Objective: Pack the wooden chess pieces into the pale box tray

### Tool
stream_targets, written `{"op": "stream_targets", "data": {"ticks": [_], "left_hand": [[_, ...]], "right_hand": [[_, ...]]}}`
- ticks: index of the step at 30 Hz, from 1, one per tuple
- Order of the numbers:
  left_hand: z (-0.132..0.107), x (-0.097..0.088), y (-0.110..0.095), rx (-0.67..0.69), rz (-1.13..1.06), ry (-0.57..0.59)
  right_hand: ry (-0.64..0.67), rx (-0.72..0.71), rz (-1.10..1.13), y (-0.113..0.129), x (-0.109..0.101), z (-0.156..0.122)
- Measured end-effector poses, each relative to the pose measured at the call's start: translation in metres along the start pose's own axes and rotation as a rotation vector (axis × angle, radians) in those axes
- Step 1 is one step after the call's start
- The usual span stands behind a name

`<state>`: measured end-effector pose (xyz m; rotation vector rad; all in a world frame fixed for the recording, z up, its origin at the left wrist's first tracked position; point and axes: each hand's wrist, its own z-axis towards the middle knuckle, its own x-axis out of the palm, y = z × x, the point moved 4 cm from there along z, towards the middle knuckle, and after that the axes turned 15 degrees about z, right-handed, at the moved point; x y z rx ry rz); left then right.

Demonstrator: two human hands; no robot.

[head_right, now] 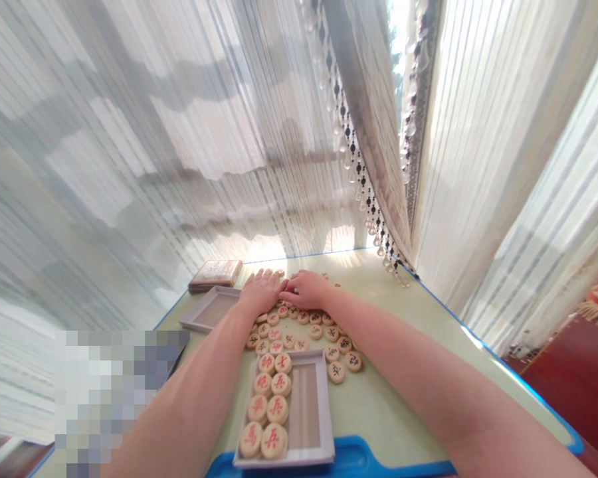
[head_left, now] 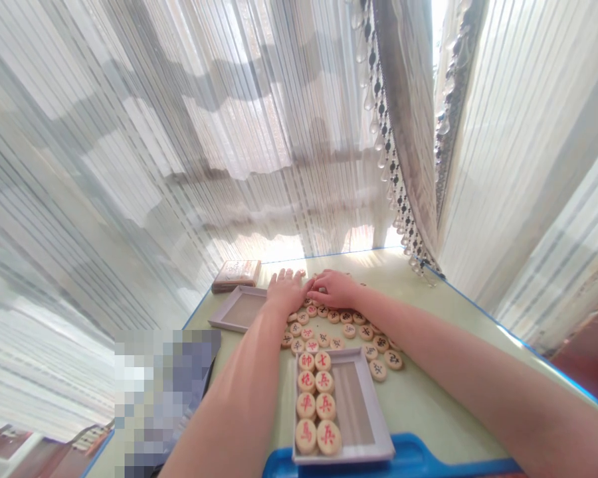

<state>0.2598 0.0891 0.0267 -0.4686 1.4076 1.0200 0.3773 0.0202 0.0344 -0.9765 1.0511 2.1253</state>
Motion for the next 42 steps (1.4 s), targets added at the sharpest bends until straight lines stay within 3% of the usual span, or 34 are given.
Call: {"op": "stream_targets", "data": {"ticks": [4,7,10,13,16,21,26,33,38,42], "left_hand": [[-0.004,-0.008,-0.001,-0.02,0.0,-0.128],[-0.01,-0.014,0.003,-0.062,-0.013,-0.218],[-0.012,-0.012,0.006,-0.038,-0.033,-0.171],[-0.012,-0.008,0.009,0.0,-0.049,-0.066],[-0.012,-0.011,0.013,-0.024,-0.117,-0.069],[-0.013,-0.019,0.008,-0.039,-0.273,-0.098],[-0.014,-0.025,0.001,-0.004,-0.264,-0.096],[-0.01,-0.019,0.004,0.022,-0.274,-0.135],[-0.007,-0.014,0.011,-0.05,-0.408,-0.114],[-0.007,-0.015,0.007,0.033,-0.504,-0.07]], "right_hand": [[-0.014,0.011,0.051,0.001,-0.002,0.0],[-0.05,0.195,0.208,-0.007,-0.004,0.0],[-0.108,0.421,0.422,-0.016,-0.008,-0.001],[-0.178,0.555,0.588,-0.021,-0.014,-0.002],[-0.201,0.66,0.714,-0.023,-0.021,-0.002],[-0.234,0.663,0.949,-0.022,-0.034,-0.001],[-0.287,0.663,1.006,-0.026,-0.043,-0.002],[-0.288,0.587,0.988,-0.017,-0.051,0.003],[-0.238,0.585,0.895,-0.006,-0.05,0.004],[-0.215,0.609,0.82,-0.007,-0.048,0.005]]}}
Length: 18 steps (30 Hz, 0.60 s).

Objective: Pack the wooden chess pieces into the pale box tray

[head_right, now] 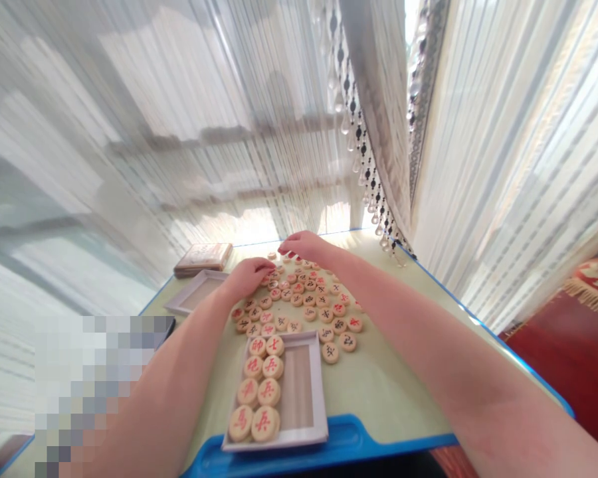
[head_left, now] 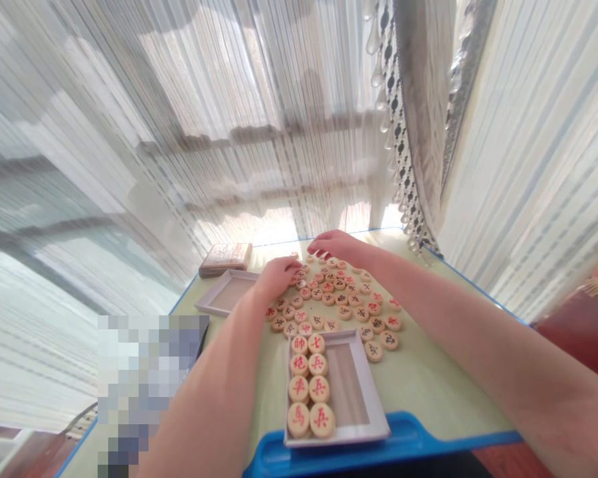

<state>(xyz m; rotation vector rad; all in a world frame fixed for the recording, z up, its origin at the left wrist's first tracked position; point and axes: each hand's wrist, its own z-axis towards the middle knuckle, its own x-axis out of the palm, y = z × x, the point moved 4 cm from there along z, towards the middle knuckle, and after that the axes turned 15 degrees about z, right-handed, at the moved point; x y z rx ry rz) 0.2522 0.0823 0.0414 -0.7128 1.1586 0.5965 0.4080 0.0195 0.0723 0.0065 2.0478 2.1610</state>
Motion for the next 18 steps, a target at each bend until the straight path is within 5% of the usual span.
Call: {"op": "stream_targets", "data": {"ticks": [10,18], "left_hand": [[0.003,0.01,0.004,-0.107,-0.226,-0.006],[-0.006,-0.009,-0.016,0.053,0.095,-0.16]], "right_hand": [[0.022,-0.008,-0.053,0.0,0.001,-0.002],[0.203,-0.15,-0.495,0.043,0.008,-0.038]]}}
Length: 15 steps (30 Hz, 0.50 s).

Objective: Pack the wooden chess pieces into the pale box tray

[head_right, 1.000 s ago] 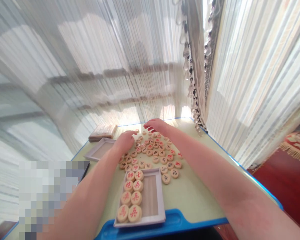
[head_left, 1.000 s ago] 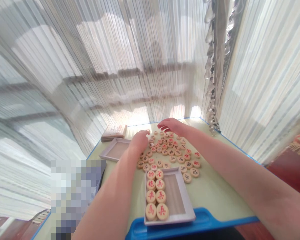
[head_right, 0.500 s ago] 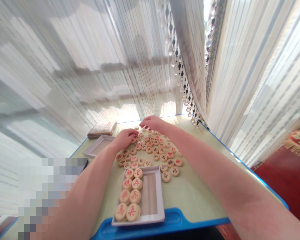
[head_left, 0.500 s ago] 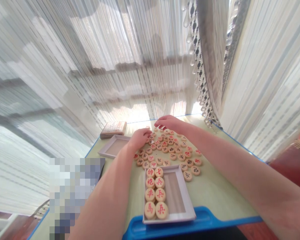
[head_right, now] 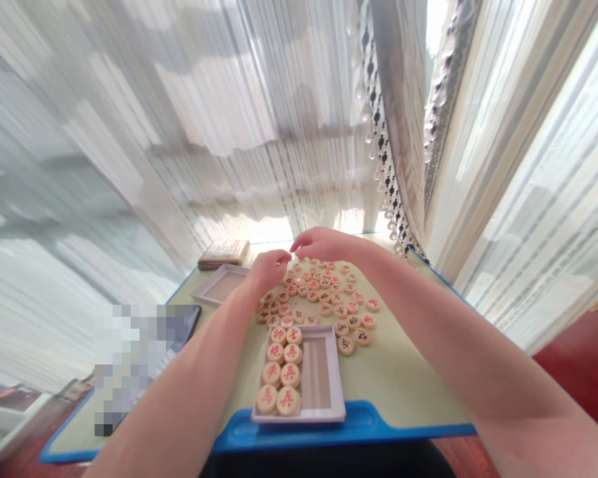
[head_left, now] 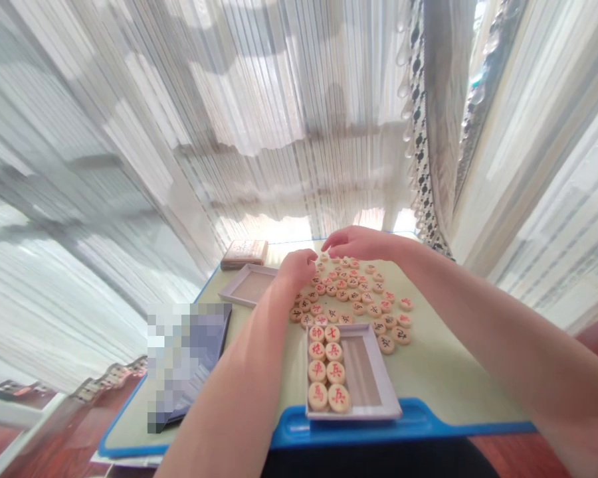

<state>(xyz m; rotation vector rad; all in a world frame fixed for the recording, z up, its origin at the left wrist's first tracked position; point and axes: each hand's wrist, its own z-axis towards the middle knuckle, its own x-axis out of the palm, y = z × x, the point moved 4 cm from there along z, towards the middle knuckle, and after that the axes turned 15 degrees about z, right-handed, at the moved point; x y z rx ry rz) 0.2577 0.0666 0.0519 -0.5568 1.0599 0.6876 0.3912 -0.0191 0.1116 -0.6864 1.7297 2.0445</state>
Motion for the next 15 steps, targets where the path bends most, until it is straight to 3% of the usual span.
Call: {"op": "stream_targets", "data": {"ticks": [3,6,11,15], "left_hand": [[-0.004,-0.006,-0.009,0.034,0.126,-0.02],[-0.009,-0.008,-0.016,0.03,0.163,-0.04],[-0.013,-0.011,-0.021,-0.01,0.129,-0.091],[-0.013,-0.011,-0.021,-0.084,0.061,-0.095]], "right_hand": [[0.05,-0.072,-0.117,0.027,0.009,-0.033],[-0.005,-0.157,-0.131,0.031,0.023,-0.064],[-0.439,-0.235,-0.227,-0.019,0.021,-0.08],[-0.349,-0.213,-0.242,-0.059,0.02,-0.072]]}}
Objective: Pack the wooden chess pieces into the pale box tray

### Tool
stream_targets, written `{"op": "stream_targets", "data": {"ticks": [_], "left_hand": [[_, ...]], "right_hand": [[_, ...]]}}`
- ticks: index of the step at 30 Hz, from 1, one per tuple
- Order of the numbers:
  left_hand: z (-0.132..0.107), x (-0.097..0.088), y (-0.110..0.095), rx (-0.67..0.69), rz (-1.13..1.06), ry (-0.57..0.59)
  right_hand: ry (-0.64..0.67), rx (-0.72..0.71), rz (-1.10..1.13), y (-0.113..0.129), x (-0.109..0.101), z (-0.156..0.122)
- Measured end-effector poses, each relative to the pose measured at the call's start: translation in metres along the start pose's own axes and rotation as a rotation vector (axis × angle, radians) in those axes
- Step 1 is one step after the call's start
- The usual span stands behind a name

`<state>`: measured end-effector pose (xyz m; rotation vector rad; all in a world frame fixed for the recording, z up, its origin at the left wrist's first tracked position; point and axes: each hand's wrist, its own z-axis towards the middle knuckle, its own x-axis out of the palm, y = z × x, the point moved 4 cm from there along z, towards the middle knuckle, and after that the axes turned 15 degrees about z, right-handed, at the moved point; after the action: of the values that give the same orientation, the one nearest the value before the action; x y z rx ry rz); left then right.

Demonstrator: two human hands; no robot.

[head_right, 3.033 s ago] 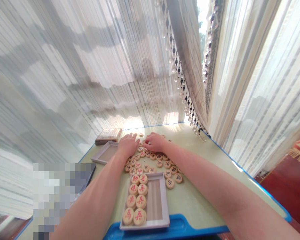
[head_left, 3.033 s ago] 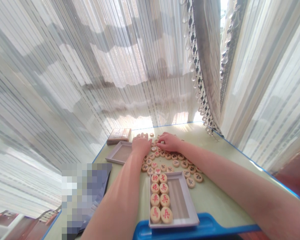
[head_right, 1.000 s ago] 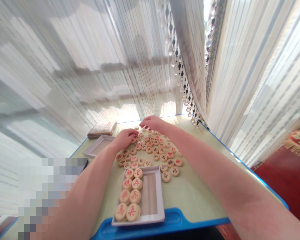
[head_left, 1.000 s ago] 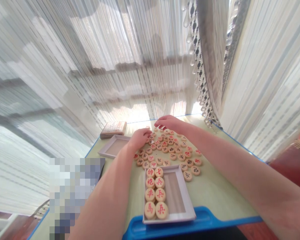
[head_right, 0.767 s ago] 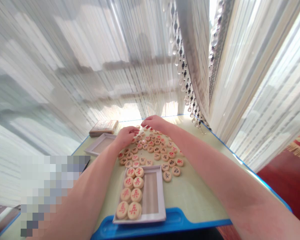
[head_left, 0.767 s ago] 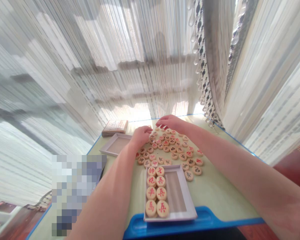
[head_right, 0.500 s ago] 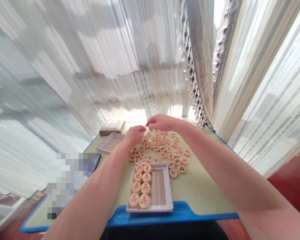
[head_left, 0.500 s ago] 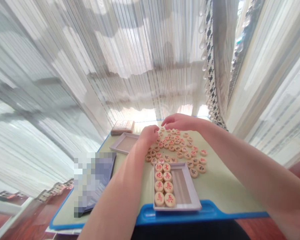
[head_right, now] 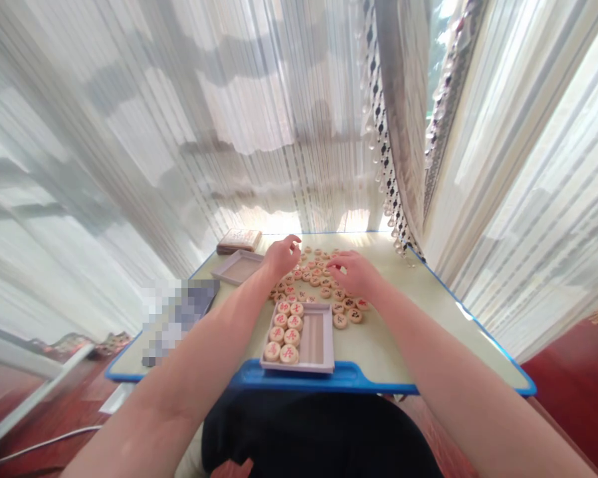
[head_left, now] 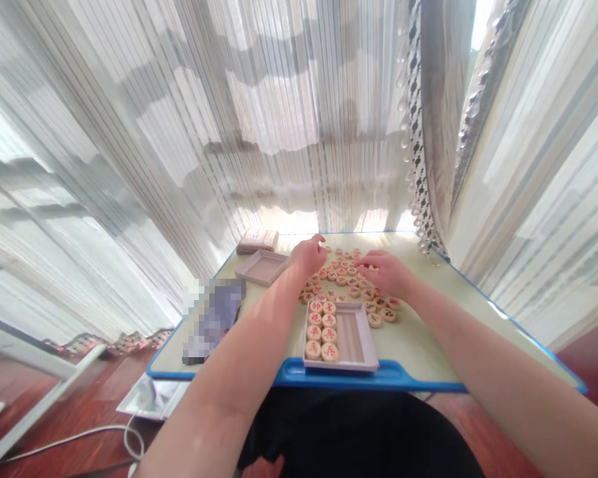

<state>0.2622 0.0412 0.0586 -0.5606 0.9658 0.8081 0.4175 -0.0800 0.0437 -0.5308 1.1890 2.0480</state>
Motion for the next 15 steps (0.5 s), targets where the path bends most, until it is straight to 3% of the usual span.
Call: {"op": "stream_targets", "data": {"ticks": [4,9,15], "left_hand": [[0.004,-0.003,-0.008,-0.011,-0.127,-0.018],[0.006,-0.015,-0.028,0.098,-0.191,0.009],[-0.023,-0.025,-0.024,0.232,-0.091,-0.062]], "right_hand": [[0.098,0.044,-0.044,-0.017,0.0,-0.003],[0.122,0.003,-0.092,-0.017,-0.001,-0.003],[0.246,0.002,-0.19,-0.011,0.011,-0.005]]}}
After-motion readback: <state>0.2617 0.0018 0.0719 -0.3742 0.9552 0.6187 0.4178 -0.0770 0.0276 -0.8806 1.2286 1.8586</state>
